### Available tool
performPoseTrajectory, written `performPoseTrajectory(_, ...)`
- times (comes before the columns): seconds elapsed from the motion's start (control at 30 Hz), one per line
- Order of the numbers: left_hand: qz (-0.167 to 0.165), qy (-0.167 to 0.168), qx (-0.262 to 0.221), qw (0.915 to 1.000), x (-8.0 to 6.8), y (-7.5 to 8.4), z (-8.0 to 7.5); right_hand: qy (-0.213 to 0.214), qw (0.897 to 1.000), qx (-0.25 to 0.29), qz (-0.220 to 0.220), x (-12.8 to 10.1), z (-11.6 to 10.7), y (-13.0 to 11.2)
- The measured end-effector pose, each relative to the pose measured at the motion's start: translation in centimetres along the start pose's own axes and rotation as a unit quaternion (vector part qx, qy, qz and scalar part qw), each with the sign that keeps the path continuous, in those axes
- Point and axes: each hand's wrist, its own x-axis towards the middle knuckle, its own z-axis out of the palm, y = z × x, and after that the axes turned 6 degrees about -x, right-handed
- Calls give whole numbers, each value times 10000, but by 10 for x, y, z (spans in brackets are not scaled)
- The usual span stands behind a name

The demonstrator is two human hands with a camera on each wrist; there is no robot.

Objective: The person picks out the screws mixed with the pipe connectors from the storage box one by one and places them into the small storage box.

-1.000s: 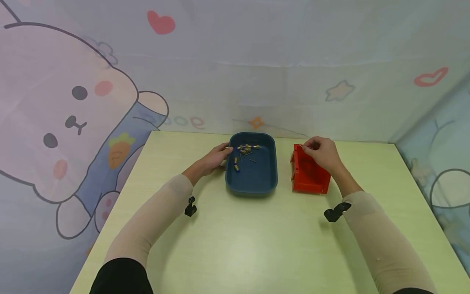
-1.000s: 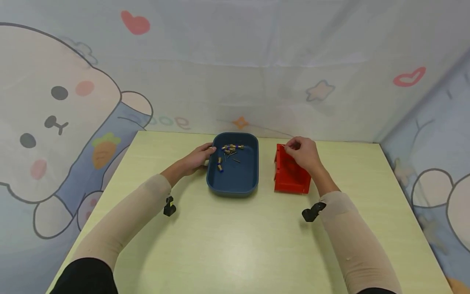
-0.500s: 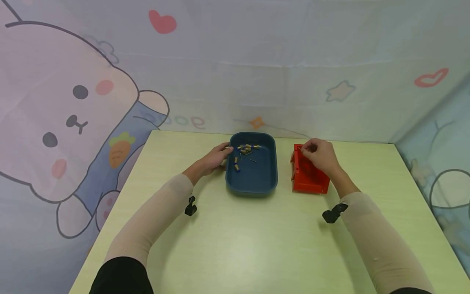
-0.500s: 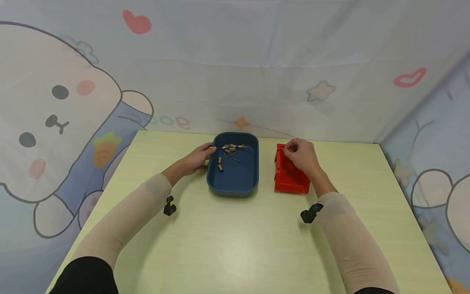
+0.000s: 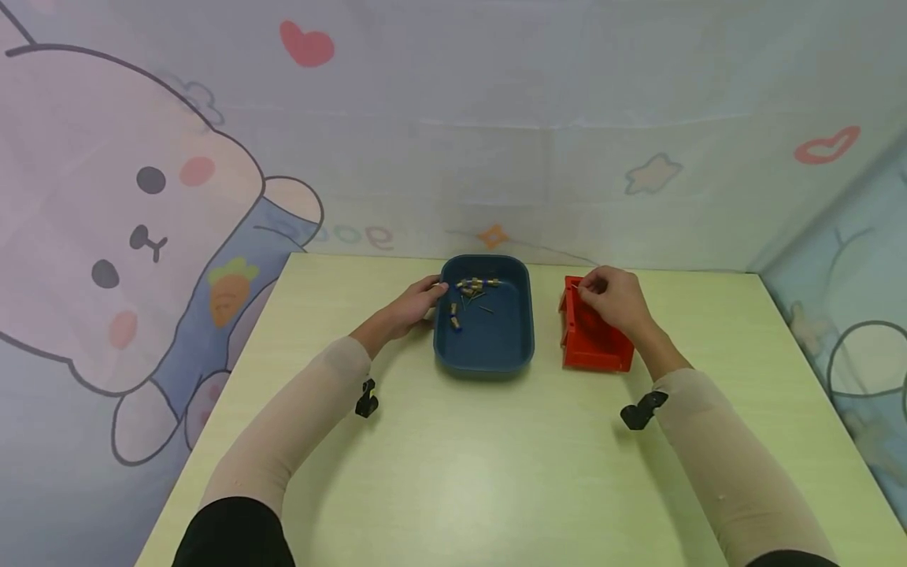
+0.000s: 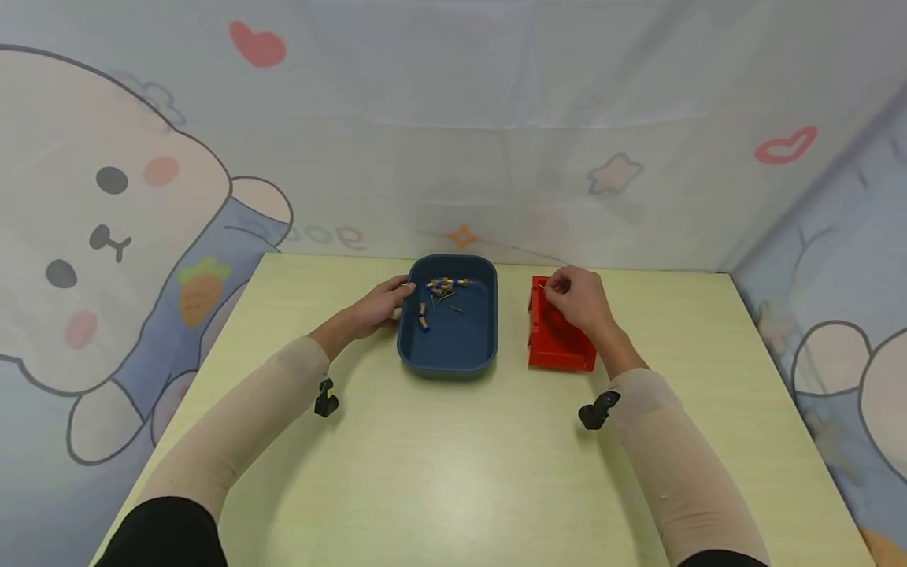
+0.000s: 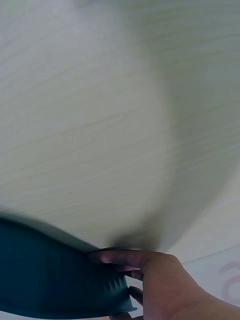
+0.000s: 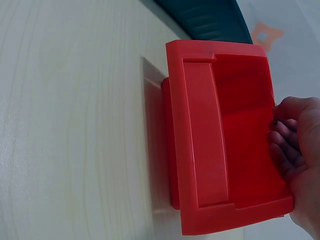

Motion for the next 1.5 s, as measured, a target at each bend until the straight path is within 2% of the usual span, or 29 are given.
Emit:
performPoseTrajectory(1.03,-10,-25,39,10000,1,1,3,-41,9999,94,-37,-1,-3,1)
performPoseTrajectory(1.5,17,-3,-10,10000,1,1,3,27,9977,509,-444,9,2,-36)
